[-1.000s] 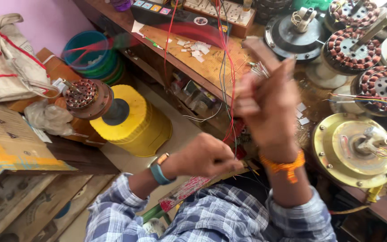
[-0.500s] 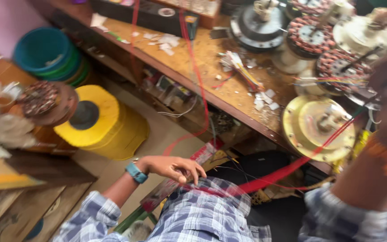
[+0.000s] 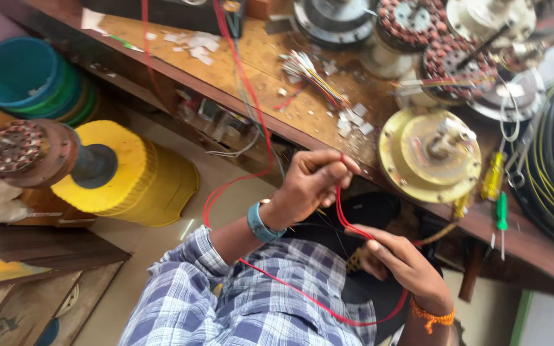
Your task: The person works at a cluttered workbench, stripping and twisting red wires, then using a green-handled screwdriver to tighten connections on a brass-colored circular component. They repeatedly adjust and test the wiring, handling multiple motor-like assemblies and loose wire bundles on the table.
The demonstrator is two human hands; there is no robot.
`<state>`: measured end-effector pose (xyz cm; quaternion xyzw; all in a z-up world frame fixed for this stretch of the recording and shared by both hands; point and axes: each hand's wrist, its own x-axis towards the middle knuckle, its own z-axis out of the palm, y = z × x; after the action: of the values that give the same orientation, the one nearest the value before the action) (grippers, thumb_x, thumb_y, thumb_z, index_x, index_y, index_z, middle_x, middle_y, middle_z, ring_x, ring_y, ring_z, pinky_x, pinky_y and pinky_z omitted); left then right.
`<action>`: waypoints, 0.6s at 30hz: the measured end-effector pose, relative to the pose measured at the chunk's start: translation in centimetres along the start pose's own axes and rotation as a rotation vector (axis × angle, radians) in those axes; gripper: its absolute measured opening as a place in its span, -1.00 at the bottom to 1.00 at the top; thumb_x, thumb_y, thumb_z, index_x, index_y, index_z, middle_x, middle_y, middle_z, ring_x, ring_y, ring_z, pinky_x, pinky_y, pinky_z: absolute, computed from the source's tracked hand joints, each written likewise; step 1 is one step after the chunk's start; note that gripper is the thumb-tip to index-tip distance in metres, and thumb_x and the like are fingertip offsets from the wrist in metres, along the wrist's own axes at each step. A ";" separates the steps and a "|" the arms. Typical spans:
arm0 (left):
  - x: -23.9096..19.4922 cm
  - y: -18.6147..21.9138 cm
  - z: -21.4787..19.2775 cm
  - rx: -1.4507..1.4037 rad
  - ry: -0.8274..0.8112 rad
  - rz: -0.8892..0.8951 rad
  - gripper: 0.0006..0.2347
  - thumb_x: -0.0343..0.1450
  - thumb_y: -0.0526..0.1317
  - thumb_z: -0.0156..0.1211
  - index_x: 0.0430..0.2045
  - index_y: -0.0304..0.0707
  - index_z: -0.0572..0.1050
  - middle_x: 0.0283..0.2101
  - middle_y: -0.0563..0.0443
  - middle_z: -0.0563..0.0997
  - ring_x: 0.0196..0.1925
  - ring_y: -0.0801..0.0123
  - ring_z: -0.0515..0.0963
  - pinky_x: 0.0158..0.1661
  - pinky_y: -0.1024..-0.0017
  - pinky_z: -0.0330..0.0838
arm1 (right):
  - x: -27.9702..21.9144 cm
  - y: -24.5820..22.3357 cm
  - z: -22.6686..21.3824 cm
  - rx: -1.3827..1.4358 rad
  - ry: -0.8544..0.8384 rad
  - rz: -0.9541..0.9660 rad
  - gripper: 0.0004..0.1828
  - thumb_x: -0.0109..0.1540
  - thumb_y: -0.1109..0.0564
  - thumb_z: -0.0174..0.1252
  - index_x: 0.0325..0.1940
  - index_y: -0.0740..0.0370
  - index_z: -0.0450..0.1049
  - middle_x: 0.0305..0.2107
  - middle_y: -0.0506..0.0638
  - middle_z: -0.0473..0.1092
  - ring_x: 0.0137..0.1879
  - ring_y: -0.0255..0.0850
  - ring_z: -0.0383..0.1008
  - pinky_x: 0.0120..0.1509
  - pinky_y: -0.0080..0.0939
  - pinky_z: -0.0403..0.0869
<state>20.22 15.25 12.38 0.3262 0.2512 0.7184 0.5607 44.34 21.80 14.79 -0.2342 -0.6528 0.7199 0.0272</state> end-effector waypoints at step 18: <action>5.3 -8.9 9.0 0.784 0.054 0.218 -0.86 0.47 -0.24 0.29 -0.30 -0.37 0.67 -0.41 0.02 0.70 -0.39 0.61 0.66 -0.37 0.57 0.53 | 1.4 6.9 -0.2 0.754 0.972 -0.639 -0.87 0.41 0.15 0.12 -0.15 0.25 0.38 -0.39 0.01 0.47 -0.45 -0.37 0.38 -0.42 -0.41 0.37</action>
<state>31.90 22.56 12.85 0.5208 0.4846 0.6319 0.3076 45.04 21.49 7.82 -0.3009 -0.3088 0.6678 0.6068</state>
